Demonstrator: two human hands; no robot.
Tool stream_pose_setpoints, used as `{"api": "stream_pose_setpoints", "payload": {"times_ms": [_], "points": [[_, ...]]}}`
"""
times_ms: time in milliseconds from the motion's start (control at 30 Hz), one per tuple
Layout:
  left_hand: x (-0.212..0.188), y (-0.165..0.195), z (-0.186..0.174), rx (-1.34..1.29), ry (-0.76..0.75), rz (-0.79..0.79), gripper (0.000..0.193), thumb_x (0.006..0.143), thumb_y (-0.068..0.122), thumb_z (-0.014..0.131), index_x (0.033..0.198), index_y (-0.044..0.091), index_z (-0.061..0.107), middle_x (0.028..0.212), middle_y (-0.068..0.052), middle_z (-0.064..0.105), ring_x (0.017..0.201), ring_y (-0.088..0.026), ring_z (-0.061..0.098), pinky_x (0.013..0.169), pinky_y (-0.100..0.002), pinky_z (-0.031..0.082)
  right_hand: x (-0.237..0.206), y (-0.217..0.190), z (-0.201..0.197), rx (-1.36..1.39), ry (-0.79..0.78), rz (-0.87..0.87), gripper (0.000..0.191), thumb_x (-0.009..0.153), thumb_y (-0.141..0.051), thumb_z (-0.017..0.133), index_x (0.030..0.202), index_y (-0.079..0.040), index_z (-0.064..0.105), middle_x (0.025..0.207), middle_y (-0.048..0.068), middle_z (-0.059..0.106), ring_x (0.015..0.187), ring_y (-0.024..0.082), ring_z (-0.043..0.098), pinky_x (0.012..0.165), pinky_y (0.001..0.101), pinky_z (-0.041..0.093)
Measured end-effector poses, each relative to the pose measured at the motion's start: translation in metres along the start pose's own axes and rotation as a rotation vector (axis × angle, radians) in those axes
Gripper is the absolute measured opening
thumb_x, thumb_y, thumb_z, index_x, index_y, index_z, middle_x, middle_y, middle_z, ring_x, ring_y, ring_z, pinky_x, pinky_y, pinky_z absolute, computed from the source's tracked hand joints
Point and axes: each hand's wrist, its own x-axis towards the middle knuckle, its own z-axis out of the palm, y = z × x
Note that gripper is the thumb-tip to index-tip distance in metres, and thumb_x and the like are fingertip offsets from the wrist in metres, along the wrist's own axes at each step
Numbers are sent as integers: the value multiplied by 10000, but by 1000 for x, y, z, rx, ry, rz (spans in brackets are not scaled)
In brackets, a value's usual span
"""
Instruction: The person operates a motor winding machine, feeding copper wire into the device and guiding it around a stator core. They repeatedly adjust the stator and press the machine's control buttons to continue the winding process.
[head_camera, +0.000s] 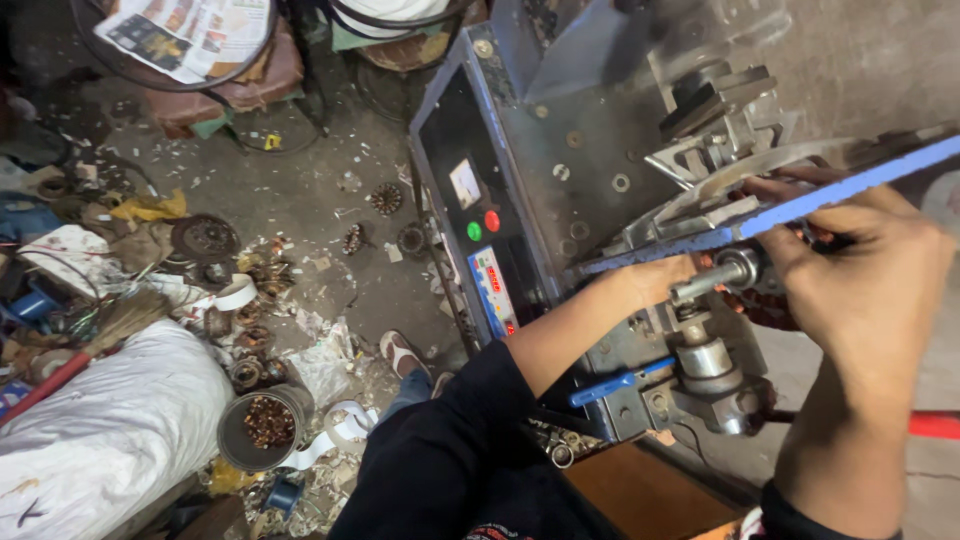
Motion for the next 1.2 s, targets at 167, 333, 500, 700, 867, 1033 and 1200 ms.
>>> {"api": "stream_pose_setpoints", "payload": {"times_ms": [167, 333, 500, 700, 867, 1033, 1200], "points": [[7, -9, -6, 31, 77, 41, 461, 957, 364, 835, 1278, 83, 662, 1061, -88, 702, 904, -241, 692, 764, -469, 618, -1, 1, -2, -23, -24, 111, 366, 819, 29, 790, 1151, -127, 792, 1082, 109, 748, 783, 176, 664, 683, 289, 503], [-1, -6, -12, 61, 4, 73, 542, 872, 352, 867, 1297, 89, 658, 1120, -80, 718, 960, -249, 715, 786, -464, 622, 0, -1, -3, -5, -19, 66, 378, 807, 43, 778, 1150, -115, 786, 1056, 110, 738, 790, 159, 665, 687, 280, 502], [-1, -5, -14, 9, -19, 53, 485, 897, 320, 864, 1275, 96, 658, 1087, -71, 718, 948, -245, 714, 797, -464, 626, 0, -3, -3, 21, -13, 19, 379, 831, 46, 772, 1172, -118, 781, 1098, 97, 743, 824, 152, 668, 722, 275, 506], [-1, -6, -11, 86, 52, 79, 486, 893, 301, 855, 1292, 106, 658, 1137, -29, 701, 1032, -173, 680, 937, -440, 611, -1, -3, -3, -19, -23, 88, 389, 803, 61, 769, 1152, -109, 788, 1012, 114, 733, 745, 154, 638, 660, 279, 483], [-3, -8, -9, 8, -53, 94, 505, 879, 288, 844, 1309, 102, 656, 1135, -64, 709, 1024, -231, 684, 889, -472, 601, -4, 4, -2, -18, -24, 71, 400, 823, 61, 774, 1186, -107, 791, 1107, 115, 746, 794, 159, 652, 708, 279, 502], [-1, -2, -9, 79, -22, 90, 498, 918, 302, 861, 1290, 56, 641, 1152, -112, 701, 1030, -274, 668, 898, -499, 577, -4, 21, 7, 111, -46, -1, 346, 866, 51, 781, 1187, -75, 757, 1186, 121, 713, 1116, 186, 676, 921, 301, 533], [4, 0, 8, -15, -69, 36, 649, 847, 496, 879, 1218, 25, 631, 1042, -123, 692, 985, -343, 691, 830, -610, 601, -8, 42, 23, 215, -94, 219, 356, 925, 10, 756, 1264, -96, 744, 1248, 82, 687, 1025, 189, 575, 903, 296, 468]]}}
